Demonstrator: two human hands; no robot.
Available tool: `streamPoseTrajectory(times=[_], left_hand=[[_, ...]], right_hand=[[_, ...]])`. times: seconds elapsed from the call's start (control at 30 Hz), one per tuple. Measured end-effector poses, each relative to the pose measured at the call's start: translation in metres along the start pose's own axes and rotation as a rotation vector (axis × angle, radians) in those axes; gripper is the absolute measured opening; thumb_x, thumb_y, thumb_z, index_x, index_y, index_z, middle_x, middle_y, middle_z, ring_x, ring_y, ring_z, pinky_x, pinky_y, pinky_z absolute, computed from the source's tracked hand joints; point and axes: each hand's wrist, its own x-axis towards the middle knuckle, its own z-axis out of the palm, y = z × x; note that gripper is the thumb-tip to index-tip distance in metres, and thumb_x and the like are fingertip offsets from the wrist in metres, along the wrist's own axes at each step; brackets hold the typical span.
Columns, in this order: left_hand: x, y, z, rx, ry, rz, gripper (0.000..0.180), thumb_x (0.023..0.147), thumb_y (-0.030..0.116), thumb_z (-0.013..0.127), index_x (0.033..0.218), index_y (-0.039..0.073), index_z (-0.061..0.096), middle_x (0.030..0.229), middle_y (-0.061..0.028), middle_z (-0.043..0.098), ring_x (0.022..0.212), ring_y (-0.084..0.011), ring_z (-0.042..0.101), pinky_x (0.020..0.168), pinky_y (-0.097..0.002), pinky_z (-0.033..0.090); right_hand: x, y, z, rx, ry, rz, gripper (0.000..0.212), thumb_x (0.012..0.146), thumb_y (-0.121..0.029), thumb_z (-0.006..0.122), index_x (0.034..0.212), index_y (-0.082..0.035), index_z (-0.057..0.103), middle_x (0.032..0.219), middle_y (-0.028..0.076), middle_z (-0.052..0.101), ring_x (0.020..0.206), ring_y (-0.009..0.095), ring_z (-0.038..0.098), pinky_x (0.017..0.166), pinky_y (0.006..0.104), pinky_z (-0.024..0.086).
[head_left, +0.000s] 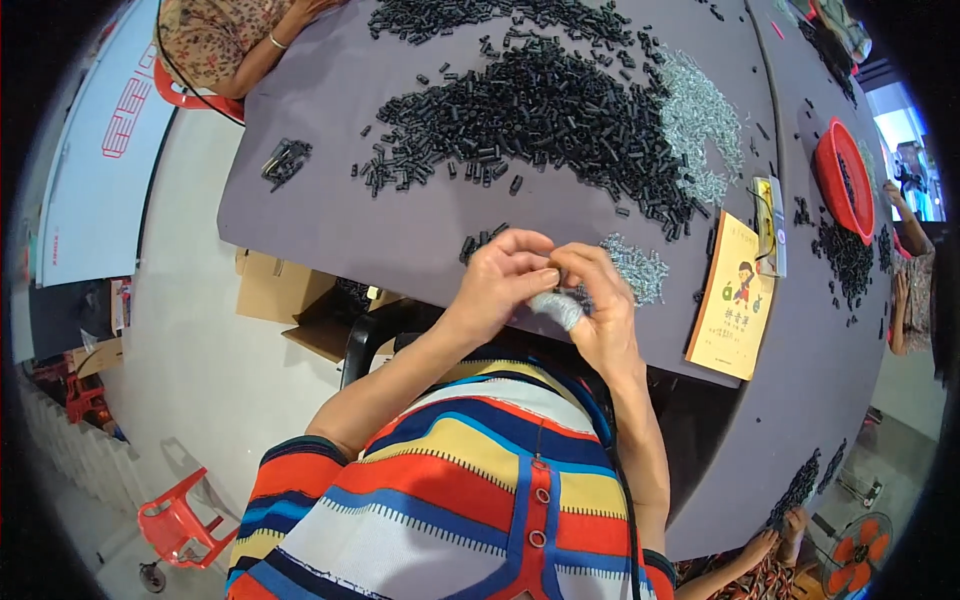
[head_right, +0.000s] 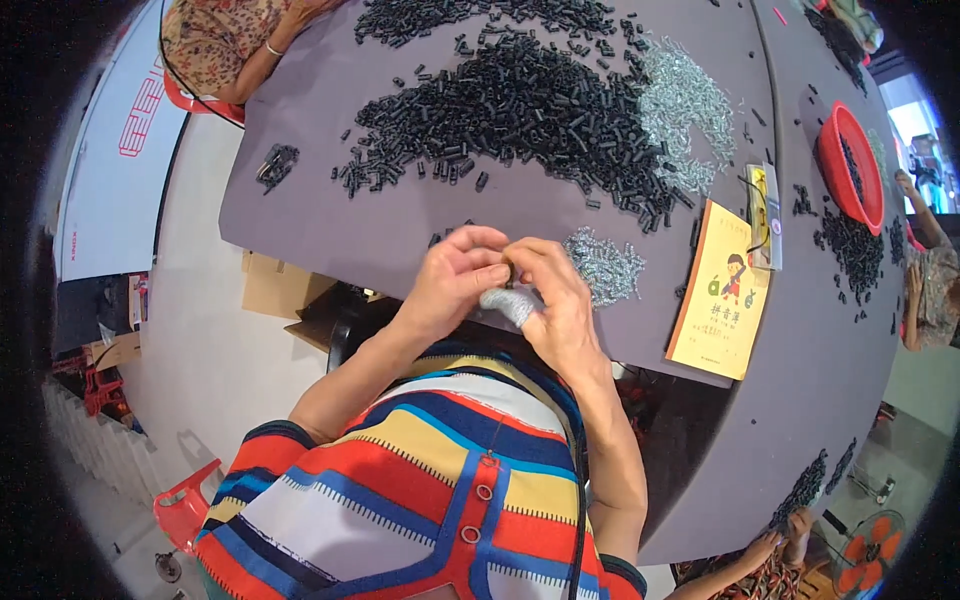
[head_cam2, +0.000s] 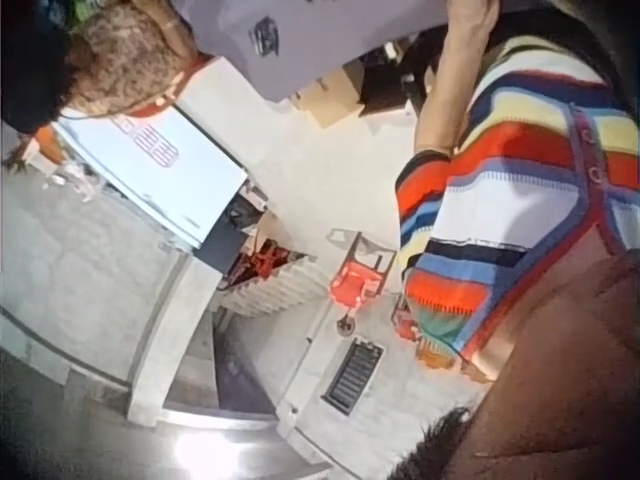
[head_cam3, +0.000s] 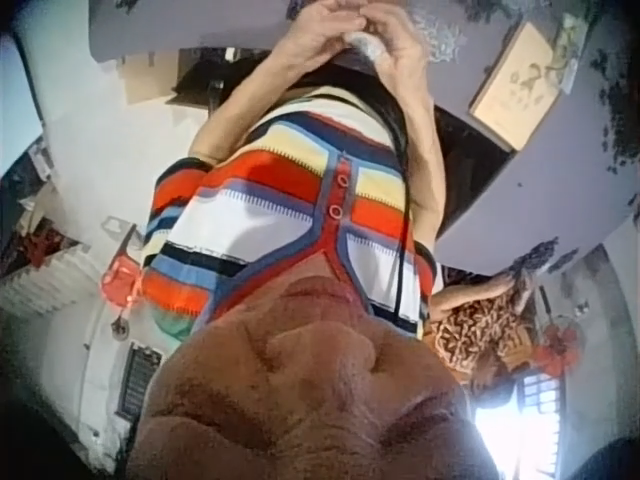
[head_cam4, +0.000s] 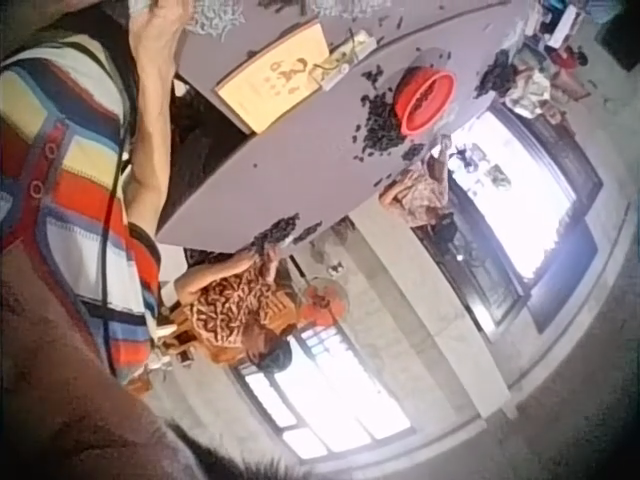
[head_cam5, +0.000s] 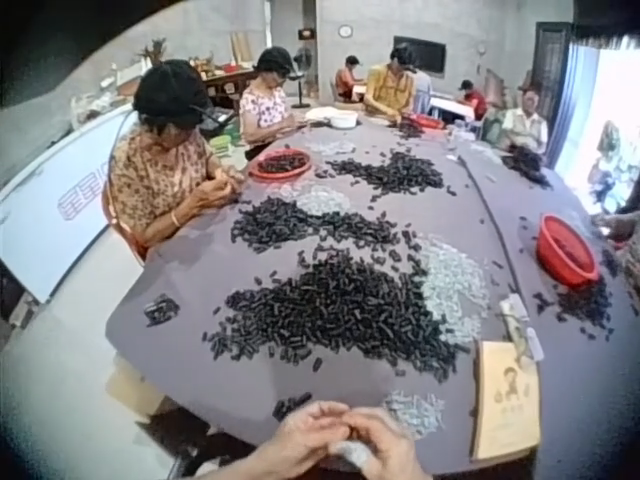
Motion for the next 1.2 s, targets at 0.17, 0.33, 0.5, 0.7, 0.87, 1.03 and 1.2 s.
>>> streamPoseTrajectory(times=[0.17, 0.33, 0.5, 0.7, 0.87, 1.03, 1.2], left_hand=[[-0.004, 0.025, -0.023, 1.192, 0.345, 0.657, 0.012, 0.081, 0.001, 0.064, 0.092, 0.004, 0.067, 0.087, -0.0080, 0.061, 0.079, -0.0236, 0.056, 0.071, -0.0333, 0.046], [0.001, 0.005, -0.041, 1.620, 0.283, 0.676, 0.031, 0.081, 0.020, 0.066, 0.109, 0.008, 0.061, 0.112, -0.0116, 0.052, 0.107, -0.0314, 0.045, 0.089, -0.0431, 0.036], [0.005, -0.012, -0.029, 1.816, 0.292, 0.728, 0.049, 0.074, 0.032, 0.072, 0.114, 0.010, 0.055, 0.118, -0.0130, 0.046, 0.110, -0.0299, 0.044, 0.088, -0.0442, 0.034], [-0.002, 0.007, -0.075, 1.834, 0.306, 0.748, 0.024, 0.077, 0.012, 0.065, 0.099, 0.010, 0.055, 0.111, -0.0106, 0.050, 0.099, -0.0302, 0.048, 0.080, -0.0443, 0.037], [-0.038, 0.052, -0.126, 1.843, 0.351, 0.812, 0.016, 0.080, 0.010, 0.059, 0.095, 0.009, 0.056, 0.101, -0.0098, 0.052, 0.094, -0.0287, 0.048, 0.079, -0.0410, 0.037], [-0.073, 0.072, -0.178, 1.928, 0.412, 0.872, 0.021, 0.075, 0.004, 0.059, 0.095, 0.008, 0.055, 0.101, -0.0094, 0.052, 0.093, -0.0289, 0.049, 0.078, -0.0393, 0.038], [-0.103, 0.073, -0.233, 1.889, 0.700, 1.037, 0.021, 0.071, -0.001, 0.055, 0.091, 0.007, 0.057, 0.098, -0.0122, 0.056, 0.090, -0.0337, 0.052, 0.077, -0.0435, 0.041]], right_hand=[[-0.009, -0.007, -0.004, -0.082, 0.026, 0.084, 0.046, 0.074, 0.001, 0.071, 0.118, -0.003, 0.058, 0.114, 0.014, 0.057, 0.089, 0.027, 0.060, 0.073, 0.0327, 0.052], [-0.015, -0.010, 0.000, -0.073, 0.014, 0.105, 0.040, 0.077, 0.001, 0.069, 0.115, -0.003, 0.060, 0.110, 0.013, 0.059, 0.088, 0.026, 0.061, 0.071, 0.0312, 0.051], [-0.028, -0.012, 0.001, -0.077, 0.105, 0.098, 0.031, 0.078, 0.004, 0.062, 0.108, -0.002, 0.061, 0.099, 0.009, 0.061, 0.071, 0.015, 0.049, 0.068, 0.0260, 0.044], [-0.032, -0.009, 0.002, -0.146, 0.083, 0.085, 0.030, 0.076, 0.009, 0.057, 0.104, -0.001, 0.061, 0.093, 0.009, 0.062, 0.072, 0.017, 0.051, 0.069, 0.0273, 0.044], [-0.027, -0.005, 0.010, -0.159, 0.016, 0.016, 0.030, 0.076, 0.006, 0.057, 0.105, 0.000, 0.062, 0.097, 0.013, 0.062, 0.072, 0.022, 0.054, 0.068, 0.0315, 0.047], [-0.030, -0.006, 0.016, -0.141, -0.022, 0.029, 0.033, 0.073, 0.010, 0.051, 0.103, 0.001, 0.062, 0.096, 0.016, 0.063, 0.085, 0.028, 0.062, 0.078, 0.0336, 0.049], [-0.034, -0.003, 0.019, -0.144, -0.035, 0.013, 0.030, 0.074, 0.010, 0.055, 0.101, 0.001, 0.063, 0.096, 0.017, 0.064, 0.090, 0.031, 0.063, 0.083, 0.0359, 0.049]])
